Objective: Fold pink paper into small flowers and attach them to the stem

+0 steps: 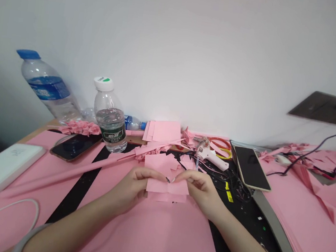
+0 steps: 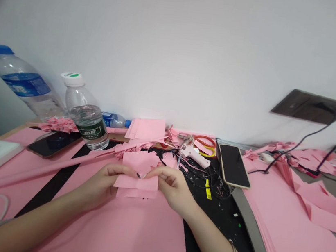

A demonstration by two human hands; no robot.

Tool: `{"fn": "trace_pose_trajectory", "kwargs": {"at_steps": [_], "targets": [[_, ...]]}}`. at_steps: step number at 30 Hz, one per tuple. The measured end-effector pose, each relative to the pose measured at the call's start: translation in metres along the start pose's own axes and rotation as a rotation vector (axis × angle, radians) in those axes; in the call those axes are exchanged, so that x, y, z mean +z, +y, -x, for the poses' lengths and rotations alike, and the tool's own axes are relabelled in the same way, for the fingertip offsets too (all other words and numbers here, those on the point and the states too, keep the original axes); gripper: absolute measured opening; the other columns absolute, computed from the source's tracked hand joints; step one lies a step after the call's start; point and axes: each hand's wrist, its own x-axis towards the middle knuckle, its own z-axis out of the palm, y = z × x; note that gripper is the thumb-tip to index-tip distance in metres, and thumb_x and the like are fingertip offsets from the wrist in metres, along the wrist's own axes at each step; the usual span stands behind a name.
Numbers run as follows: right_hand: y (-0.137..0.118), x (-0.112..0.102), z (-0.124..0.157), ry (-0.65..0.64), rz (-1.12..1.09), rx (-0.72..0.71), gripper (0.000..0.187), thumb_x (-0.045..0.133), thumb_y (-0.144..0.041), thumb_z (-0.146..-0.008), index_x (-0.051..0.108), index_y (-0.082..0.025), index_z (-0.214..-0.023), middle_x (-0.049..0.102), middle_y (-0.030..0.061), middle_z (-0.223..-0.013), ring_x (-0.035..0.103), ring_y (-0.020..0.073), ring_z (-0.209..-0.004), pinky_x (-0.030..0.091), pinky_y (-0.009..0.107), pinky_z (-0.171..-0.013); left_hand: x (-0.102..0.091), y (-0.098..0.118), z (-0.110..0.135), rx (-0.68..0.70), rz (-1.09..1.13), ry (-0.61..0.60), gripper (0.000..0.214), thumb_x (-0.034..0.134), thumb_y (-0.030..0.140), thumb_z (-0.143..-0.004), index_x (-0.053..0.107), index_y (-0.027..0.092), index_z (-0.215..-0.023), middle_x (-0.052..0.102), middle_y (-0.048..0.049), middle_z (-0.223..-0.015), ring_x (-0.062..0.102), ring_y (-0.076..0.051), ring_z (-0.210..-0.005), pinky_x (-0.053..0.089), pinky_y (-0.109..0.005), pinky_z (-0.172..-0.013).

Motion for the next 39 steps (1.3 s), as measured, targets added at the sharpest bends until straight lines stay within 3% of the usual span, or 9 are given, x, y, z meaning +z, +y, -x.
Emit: {"fn": "trace_pose_trajectory", "kwargs": {"at_steps": [3, 5, 9, 13, 17, 22, 32, 39], "targets": [[0.003, -0.004, 0.003, 0.009, -0.033, 0.005, 0.019, 0.057, -0.022, -0.084, 0.075, -0.019, -0.080, 0.069, 0.0037, -0.077, 0.057, 0.0153, -0.064, 0.044, 0.027, -0.061, 0.000, 0.006, 0.002, -0.090, 0.278, -0.107, 0.021, 0.065, 0.029, -0.063, 0.080, 0.021, -0.077, 0.072, -0.0069, -0.091, 0.064, -0.020, -0.072, 0.058, -0.032, -0.057], [0.006, -0.004, 0.004, 0.026, -0.023, 0.001, 0.023, 0.056, -0.028, -0.087, 0.076, -0.019, -0.081, 0.069, 0.0052, -0.078, 0.058, 0.0172, -0.068, 0.046, 0.029, -0.061, 0.000, 0.009, 0.003, -0.122, 0.333, -0.158, 0.025, 0.065, 0.036, -0.066, 0.080, 0.020, -0.078, 0.071, -0.0076, -0.088, 0.063, -0.020, -0.068, 0.060, -0.034, -0.057], [0.008, 0.002, 0.001, 0.066, 0.024, 0.065, 0.013, 0.066, -0.031, -0.083, 0.072, -0.020, -0.087, 0.062, 0.0015, -0.073, 0.056, 0.0157, -0.063, 0.053, 0.030, -0.059, 0.003, 0.008, 0.002, -0.106, 0.212, -0.062, 0.028, 0.074, 0.039, -0.073, 0.076, 0.020, -0.092, 0.070, -0.0068, -0.096, 0.064, -0.018, -0.073, 0.061, -0.030, -0.057], [0.010, 0.007, 0.000, 0.064, 0.008, 0.135, 0.027, 0.068, -0.026, -0.080, 0.066, -0.023, -0.107, 0.049, -0.0058, -0.065, 0.045, 0.0102, -0.050, 0.056, 0.026, -0.048, 0.006, 0.004, 0.001, -0.064, 0.072, -0.006, 0.046, 0.078, 0.037, -0.075, 0.069, 0.021, -0.117, 0.068, -0.0088, -0.120, 0.069, -0.020, -0.086, 0.063, -0.031, -0.064], [0.013, 0.008, 0.001, 0.072, 0.058, 0.118, 0.023, 0.067, -0.024, -0.081, 0.069, -0.022, -0.104, 0.053, -0.0044, -0.067, 0.049, 0.0097, -0.053, 0.058, 0.026, -0.054, 0.007, 0.003, -0.001, -0.051, 0.019, 0.044, 0.043, 0.080, 0.035, -0.072, 0.074, 0.017, -0.110, 0.074, -0.0094, -0.110, 0.071, -0.021, -0.088, 0.064, -0.031, -0.068], [0.015, 0.009, 0.003, 0.092, 0.082, 0.117, 0.024, 0.071, -0.025, -0.079, 0.071, -0.023, -0.103, 0.063, -0.0001, -0.079, 0.056, 0.0115, -0.057, 0.059, 0.027, -0.056, 0.006, 0.001, -0.002, -0.038, -0.010, 0.089, 0.037, 0.082, 0.031, -0.068, 0.079, 0.019, -0.103, 0.075, -0.0074, -0.113, 0.071, -0.025, -0.095, 0.065, -0.036, -0.073], [0.014, 0.010, 0.003, 0.095, 0.100, 0.139, 0.025, 0.067, -0.020, -0.078, 0.071, -0.022, -0.102, 0.057, -0.0026, -0.072, 0.052, 0.0099, -0.055, 0.059, 0.026, -0.057, 0.004, -0.001, -0.003, -0.041, 0.010, 0.069, 0.036, 0.080, 0.031, -0.071, 0.079, 0.019, -0.105, 0.075, -0.0080, -0.118, 0.070, -0.031, -0.106, 0.065, -0.044, -0.082], [0.010, 0.012, 0.002, 0.060, 0.065, 0.119, 0.019, 0.064, -0.016, -0.075, 0.065, -0.020, -0.093, 0.063, 0.0020, -0.089, 0.061, 0.0132, -0.067, 0.058, 0.023, -0.050, 0.008, 0.003, 0.000, -0.033, -0.057, -0.017, 0.034, 0.075, 0.028, -0.076, 0.078, 0.019, -0.108, 0.075, -0.0081, -0.118, 0.073, -0.028, -0.097, 0.065, -0.040, -0.078]]}}
